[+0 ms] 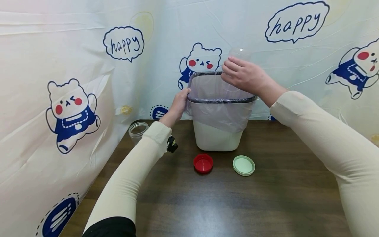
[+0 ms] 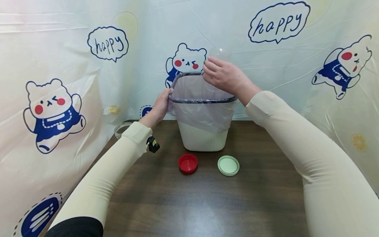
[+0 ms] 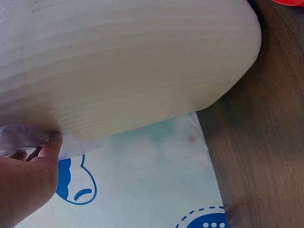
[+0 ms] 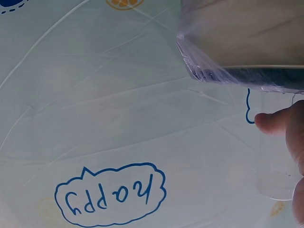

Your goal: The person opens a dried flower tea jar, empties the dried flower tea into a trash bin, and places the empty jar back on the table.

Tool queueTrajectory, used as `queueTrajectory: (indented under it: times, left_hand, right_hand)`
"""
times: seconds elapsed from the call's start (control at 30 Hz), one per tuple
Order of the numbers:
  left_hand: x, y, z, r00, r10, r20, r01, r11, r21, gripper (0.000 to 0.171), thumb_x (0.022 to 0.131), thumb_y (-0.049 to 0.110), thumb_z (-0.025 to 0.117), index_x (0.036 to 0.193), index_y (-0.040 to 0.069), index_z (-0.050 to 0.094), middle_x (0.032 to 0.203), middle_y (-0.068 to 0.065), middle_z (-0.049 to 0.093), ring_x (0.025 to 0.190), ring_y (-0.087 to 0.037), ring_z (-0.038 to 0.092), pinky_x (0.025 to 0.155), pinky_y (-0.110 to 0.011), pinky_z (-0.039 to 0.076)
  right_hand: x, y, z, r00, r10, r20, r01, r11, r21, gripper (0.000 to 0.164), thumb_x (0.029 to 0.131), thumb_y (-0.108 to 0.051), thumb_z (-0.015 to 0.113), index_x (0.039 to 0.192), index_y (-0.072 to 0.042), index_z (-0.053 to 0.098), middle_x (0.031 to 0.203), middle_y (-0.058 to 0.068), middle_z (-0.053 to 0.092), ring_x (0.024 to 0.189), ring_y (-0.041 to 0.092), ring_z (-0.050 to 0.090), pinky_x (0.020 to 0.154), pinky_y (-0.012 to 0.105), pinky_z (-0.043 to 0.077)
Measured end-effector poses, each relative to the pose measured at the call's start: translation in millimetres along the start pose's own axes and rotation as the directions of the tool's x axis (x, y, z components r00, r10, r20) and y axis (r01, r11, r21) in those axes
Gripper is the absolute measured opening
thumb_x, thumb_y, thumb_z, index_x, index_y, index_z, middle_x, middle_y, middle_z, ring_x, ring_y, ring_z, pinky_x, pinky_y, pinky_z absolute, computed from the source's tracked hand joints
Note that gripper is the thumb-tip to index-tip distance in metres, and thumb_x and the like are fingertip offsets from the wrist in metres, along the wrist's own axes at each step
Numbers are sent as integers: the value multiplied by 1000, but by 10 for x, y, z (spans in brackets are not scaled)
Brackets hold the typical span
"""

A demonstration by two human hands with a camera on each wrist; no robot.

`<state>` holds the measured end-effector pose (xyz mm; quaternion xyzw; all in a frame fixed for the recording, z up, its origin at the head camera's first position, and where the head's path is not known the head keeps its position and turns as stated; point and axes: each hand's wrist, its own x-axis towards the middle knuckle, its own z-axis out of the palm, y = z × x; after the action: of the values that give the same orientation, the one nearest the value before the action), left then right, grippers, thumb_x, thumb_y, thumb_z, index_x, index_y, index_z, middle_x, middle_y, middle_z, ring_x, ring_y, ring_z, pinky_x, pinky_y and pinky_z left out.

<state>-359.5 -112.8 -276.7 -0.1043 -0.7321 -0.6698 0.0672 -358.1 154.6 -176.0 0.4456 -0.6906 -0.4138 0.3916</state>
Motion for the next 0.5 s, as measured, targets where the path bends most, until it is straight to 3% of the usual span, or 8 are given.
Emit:
queueTrajectory:
  times: [0.23, 0.5]
  left_hand:
    - [2, -14, 8, 1000, -9, -9, 9, 1000, -7, 24, 96, 35, 44, 83, 15, 49, 102, -1, 50, 100, -14, 45, 87, -29, 35]
    - [10, -14, -1, 1000, -13, -6, 13, 1000, -4, 26, 96, 35, 44, 83, 14, 47, 97, -1, 48, 94, -14, 44, 81, -28, 34]
  right_hand:
    - [-4, -1, 1, 1000, -10, -3, 10, 1000, -8, 55, 74, 13, 75, 124, -2, 55, 129, 23, 51, 125, 36, 42, 115, 41, 15]
    - [0, -8, -25, 999, -19, 47, 19, 1000, 0, 59, 73, 10, 77, 125, -2, 54, 133, 24, 49, 128, 36, 40, 115, 42, 14]
